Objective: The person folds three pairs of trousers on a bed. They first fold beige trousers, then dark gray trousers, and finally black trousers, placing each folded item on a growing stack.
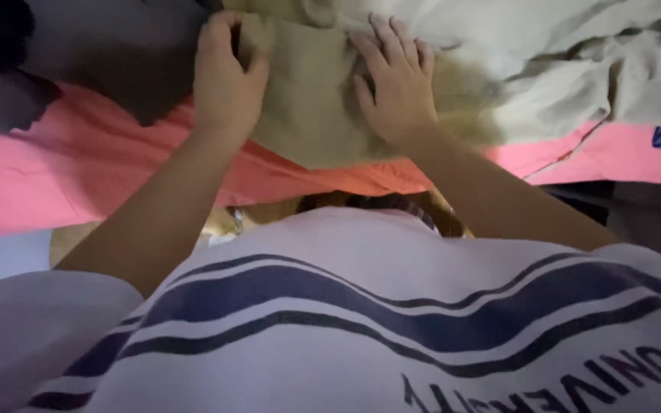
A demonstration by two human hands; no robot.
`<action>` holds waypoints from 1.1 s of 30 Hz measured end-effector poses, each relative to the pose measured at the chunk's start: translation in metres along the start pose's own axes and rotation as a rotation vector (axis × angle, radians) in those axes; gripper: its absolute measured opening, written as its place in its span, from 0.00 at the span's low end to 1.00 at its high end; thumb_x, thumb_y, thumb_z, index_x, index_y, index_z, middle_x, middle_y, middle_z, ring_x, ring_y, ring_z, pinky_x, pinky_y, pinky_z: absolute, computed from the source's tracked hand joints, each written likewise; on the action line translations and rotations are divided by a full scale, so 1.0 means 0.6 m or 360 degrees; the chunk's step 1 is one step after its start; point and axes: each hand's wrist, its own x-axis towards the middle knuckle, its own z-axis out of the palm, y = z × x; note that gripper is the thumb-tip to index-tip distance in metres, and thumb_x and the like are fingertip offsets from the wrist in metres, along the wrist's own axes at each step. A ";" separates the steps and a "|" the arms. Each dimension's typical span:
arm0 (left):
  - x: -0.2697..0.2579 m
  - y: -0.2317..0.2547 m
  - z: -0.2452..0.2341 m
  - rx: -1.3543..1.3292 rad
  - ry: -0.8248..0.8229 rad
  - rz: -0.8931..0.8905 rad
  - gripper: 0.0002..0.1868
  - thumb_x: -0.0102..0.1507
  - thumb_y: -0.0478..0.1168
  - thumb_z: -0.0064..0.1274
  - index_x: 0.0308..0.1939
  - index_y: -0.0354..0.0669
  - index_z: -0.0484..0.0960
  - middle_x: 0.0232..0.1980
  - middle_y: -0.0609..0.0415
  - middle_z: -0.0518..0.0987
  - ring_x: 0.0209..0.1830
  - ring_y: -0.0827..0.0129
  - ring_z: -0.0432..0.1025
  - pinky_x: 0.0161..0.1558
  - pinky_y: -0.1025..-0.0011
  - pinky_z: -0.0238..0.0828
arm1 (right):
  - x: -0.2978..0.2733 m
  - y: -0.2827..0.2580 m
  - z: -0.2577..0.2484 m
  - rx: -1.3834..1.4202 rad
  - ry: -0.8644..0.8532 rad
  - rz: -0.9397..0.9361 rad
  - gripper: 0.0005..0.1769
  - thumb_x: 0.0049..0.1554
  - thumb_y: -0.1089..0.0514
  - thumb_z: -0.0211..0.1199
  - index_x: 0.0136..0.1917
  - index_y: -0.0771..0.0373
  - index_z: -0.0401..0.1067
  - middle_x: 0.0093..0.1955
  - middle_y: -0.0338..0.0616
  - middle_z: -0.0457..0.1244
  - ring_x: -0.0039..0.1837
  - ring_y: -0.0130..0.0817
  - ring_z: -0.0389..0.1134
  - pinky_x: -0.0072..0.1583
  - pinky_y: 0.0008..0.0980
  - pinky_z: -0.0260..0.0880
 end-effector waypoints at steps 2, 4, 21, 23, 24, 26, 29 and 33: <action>-0.010 0.001 -0.009 0.0014 -0.0049 -0.0025 0.22 0.71 0.39 0.58 0.65 0.34 0.70 0.60 0.41 0.74 0.60 0.50 0.72 0.61 0.58 0.70 | -0.001 -0.009 -0.004 -0.0051 -0.0058 0.0015 0.34 0.63 0.52 0.58 0.80 0.54 0.57 0.83 0.56 0.47 0.83 0.56 0.43 0.77 0.63 0.38; -0.002 0.031 -0.018 0.0049 -0.0066 -0.0006 0.24 0.71 0.39 0.55 0.67 0.33 0.68 0.61 0.40 0.72 0.60 0.51 0.71 0.60 0.58 0.69 | 0.005 -0.003 -0.019 -0.0102 -0.0061 0.0017 0.34 0.62 0.51 0.58 0.80 0.53 0.56 0.82 0.57 0.46 0.83 0.55 0.42 0.77 0.63 0.37; 0.029 0.106 -0.040 0.0113 -0.0697 -0.0967 0.29 0.68 0.55 0.49 0.63 0.35 0.72 0.59 0.39 0.78 0.59 0.53 0.75 0.59 0.58 0.70 | 0.022 -0.024 -0.064 0.0014 -0.0284 0.0087 0.37 0.57 0.44 0.59 0.77 0.50 0.56 0.82 0.49 0.45 0.82 0.49 0.41 0.76 0.60 0.40; 0.023 0.108 -0.049 0.0169 -0.0700 -0.0979 0.27 0.69 0.54 0.47 0.61 0.35 0.74 0.58 0.39 0.80 0.58 0.53 0.76 0.59 0.57 0.71 | 0.012 -0.026 -0.056 -0.0059 -0.0340 0.0007 0.37 0.59 0.42 0.57 0.78 0.48 0.53 0.82 0.49 0.42 0.82 0.50 0.40 0.76 0.61 0.38; 0.020 0.109 -0.052 0.0221 -0.0706 -0.0990 0.26 0.70 0.53 0.45 0.60 0.35 0.76 0.56 0.40 0.81 0.57 0.53 0.78 0.59 0.57 0.73 | 0.005 -0.027 -0.052 -0.0135 -0.0396 -0.0071 0.37 0.61 0.40 0.55 0.80 0.45 0.51 0.83 0.50 0.40 0.82 0.51 0.38 0.75 0.62 0.37; 0.013 0.089 -0.054 0.0347 -0.0698 -0.1022 0.25 0.70 0.53 0.45 0.59 0.36 0.76 0.57 0.41 0.81 0.58 0.52 0.77 0.59 0.56 0.72 | -0.003 -0.023 -0.045 -0.0150 -0.0325 -0.0047 0.38 0.61 0.39 0.53 0.81 0.45 0.49 0.83 0.50 0.39 0.82 0.52 0.37 0.75 0.61 0.36; 0.001 0.077 -0.063 0.0527 -0.0697 -0.1025 0.24 0.68 0.52 0.47 0.61 0.39 0.74 0.58 0.44 0.80 0.59 0.51 0.75 0.60 0.54 0.71 | -0.015 -0.017 -0.027 -0.0181 -0.0171 0.0005 0.39 0.61 0.38 0.51 0.82 0.45 0.46 0.84 0.52 0.38 0.83 0.54 0.36 0.76 0.61 0.35; -0.008 0.069 -0.060 0.0536 -0.0599 -0.0886 0.31 0.62 0.48 0.53 0.66 0.40 0.68 0.61 0.40 0.76 0.61 0.47 0.72 0.59 0.53 0.69 | -0.020 -0.015 -0.010 -0.0202 -0.0231 0.0014 0.40 0.63 0.38 0.48 0.83 0.47 0.43 0.84 0.50 0.39 0.84 0.54 0.35 0.77 0.63 0.33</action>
